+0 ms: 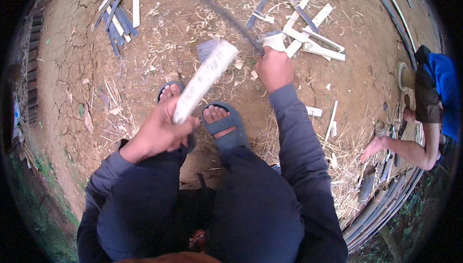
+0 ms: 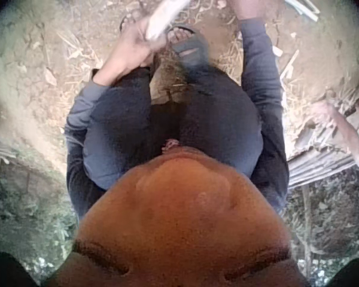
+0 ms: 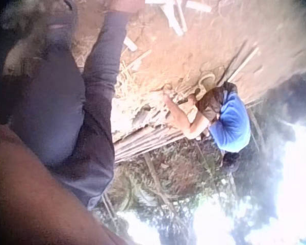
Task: The person sits on the ground and uses a large knife to shave and shape a small piece of wood. They repeatedly scrape the wood's surface to remove thin layers, rotating the piece to work on different sides.
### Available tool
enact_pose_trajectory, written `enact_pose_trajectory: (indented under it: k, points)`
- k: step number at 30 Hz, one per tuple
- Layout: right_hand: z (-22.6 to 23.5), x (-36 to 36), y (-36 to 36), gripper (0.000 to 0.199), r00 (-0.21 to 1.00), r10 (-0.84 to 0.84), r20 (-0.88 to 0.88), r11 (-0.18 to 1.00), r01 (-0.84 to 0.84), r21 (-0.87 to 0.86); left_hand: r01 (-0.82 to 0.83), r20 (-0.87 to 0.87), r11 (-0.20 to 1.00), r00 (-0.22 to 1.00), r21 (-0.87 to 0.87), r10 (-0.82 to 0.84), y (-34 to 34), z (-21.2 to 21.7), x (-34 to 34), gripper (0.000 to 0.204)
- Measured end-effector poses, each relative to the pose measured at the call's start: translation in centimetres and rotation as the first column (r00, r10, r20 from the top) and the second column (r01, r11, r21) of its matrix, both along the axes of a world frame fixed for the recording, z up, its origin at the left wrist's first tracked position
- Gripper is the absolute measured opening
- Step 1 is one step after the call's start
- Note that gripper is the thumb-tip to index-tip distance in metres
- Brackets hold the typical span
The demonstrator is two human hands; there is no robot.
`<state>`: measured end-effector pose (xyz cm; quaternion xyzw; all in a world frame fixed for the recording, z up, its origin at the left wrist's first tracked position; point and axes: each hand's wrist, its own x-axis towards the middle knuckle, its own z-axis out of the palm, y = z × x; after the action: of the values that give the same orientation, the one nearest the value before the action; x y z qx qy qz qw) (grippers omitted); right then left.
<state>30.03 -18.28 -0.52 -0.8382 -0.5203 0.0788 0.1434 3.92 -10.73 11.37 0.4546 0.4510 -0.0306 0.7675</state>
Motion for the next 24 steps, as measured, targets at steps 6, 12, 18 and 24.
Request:
enact_pose_trajectory:
  k: [6,12,18,24]
  points:
    - [0.9,-4.4,-0.9,0.015,0.886,-0.153,-0.438,0.987,0.157,-0.027,-0.068,0.057,0.985,0.995,-0.162,0.078,0.6,-0.9,0.7,0.013]
    - [1.2,-6.5,-2.3,0.019,0.823,-0.145,-0.550,0.986,0.167,-0.010,-0.125,0.106,0.970,0.983,-0.207,0.149,0.5,-2.1,0.4,0.010]
    - [3.7,-9.2,-1.6,0.013,0.897,0.226,-0.380,0.970,-0.173,0.169,-0.159,0.044,0.909,0.981,-0.385,0.190,0.7,-3.5,-0.5,0.021]
    - [3.4,-10.1,-0.6,0.013,0.866,0.373,-0.332,0.921,-0.303,0.243,0.080,-0.106,0.991,0.990,-0.108,-0.091,0.3,-2.1,-0.2,0.027]
